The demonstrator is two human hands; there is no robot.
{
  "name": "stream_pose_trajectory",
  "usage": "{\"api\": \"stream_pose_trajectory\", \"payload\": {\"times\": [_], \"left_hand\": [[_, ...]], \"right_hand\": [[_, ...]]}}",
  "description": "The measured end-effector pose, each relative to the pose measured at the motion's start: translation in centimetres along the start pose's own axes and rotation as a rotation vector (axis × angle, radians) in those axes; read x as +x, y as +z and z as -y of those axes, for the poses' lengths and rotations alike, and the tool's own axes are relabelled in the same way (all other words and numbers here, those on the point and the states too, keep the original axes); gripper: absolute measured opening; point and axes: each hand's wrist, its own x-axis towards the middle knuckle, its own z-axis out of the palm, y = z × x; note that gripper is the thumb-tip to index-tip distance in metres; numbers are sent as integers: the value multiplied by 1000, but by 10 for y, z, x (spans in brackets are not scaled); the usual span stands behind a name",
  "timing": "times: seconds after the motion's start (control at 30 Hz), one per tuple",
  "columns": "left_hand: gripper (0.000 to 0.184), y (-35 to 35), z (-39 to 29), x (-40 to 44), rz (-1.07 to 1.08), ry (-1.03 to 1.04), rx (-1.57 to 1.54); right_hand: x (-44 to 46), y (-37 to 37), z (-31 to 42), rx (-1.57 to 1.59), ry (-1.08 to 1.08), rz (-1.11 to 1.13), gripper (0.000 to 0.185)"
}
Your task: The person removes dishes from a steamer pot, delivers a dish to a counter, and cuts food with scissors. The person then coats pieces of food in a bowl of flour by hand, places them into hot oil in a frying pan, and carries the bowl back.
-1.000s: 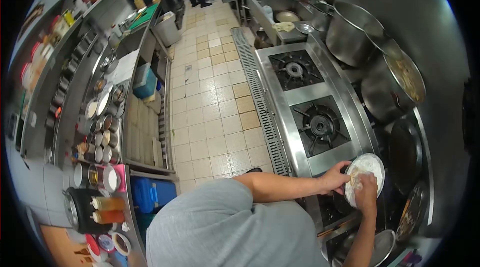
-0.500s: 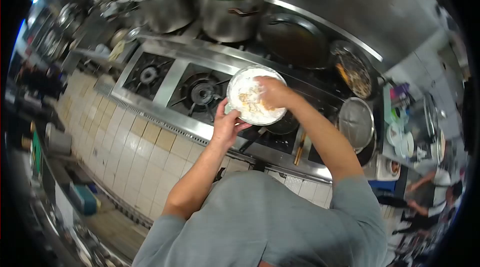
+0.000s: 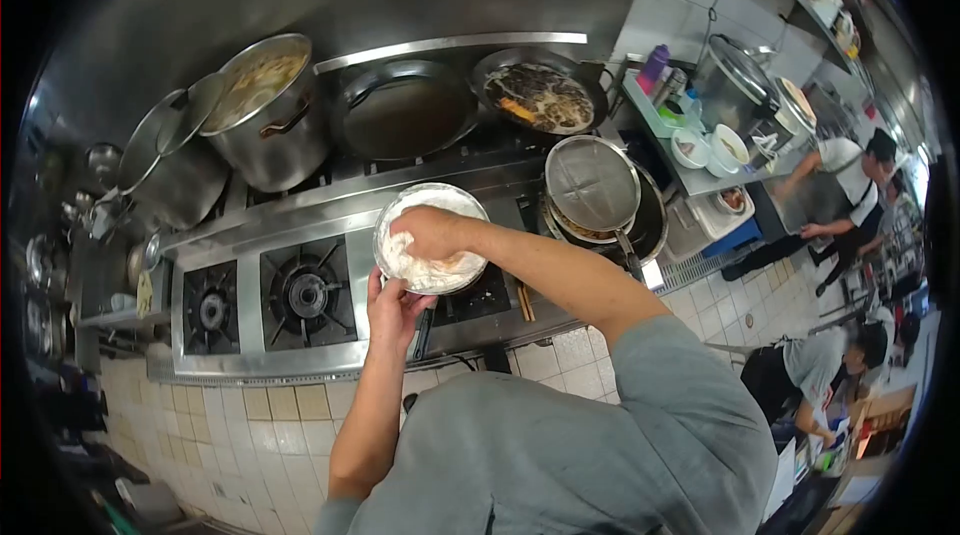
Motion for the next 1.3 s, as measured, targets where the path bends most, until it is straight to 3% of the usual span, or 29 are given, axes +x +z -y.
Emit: {"api": "stream_pose_trajectory", "payload": {"times": [0.1,0.27,0.33,0.43,0.47,0.53,0.6,0.63,0.7,0.73,0.83,0.97,1.13,1.2,1.3], "left_hand": [[60,6,-1,3,35,-3,-19],[60,17,-2,7,51,-5,-10],[61,20,-2,6,41,-6,-14],[67,21,2,7,30,-68,-43],[71,18,3,10,34,-67,-51],[70,26,-2,6,31,-35,-67],[70,27,-4,10,10,-33,-82],[70,26,-4,11,11,-33,-85],[70,25,-7,10,5,-11,-124],[70,24,-10,11,14,-5,-158],[70,13,-10,16,10,20,-140],[72,10,-14,13,14,8,-114],[73,16,-18,4,27,27,-108],[74,14,-15,3,5,37,-108],[72,4,-10,9,-11,58,-111]], "right_hand": [[-15,-31,-5,242,90,-223,38],[-39,-10,-16,196,147,-109,38],[-40,-2,-14,314,286,-219,38],[-32,-9,-23,467,281,-406,37],[-28,-12,-24,377,241,-534,32],[-25,-31,-7,664,310,-508,26],[-33,-40,13,434,231,-587,28],[-37,-32,8,440,218,-576,28],[-38,-8,0,93,176,-458,33],[-43,-5,0,199,113,-377,39],[-53,-23,24,32,-24,-197,40],[-45,-37,21,-108,-38,-276,22],[-21,-18,-3,-251,104,-218,21],[-18,-8,4,-294,130,-369,17],[-12,-3,13,-232,59,-190,22]]}}
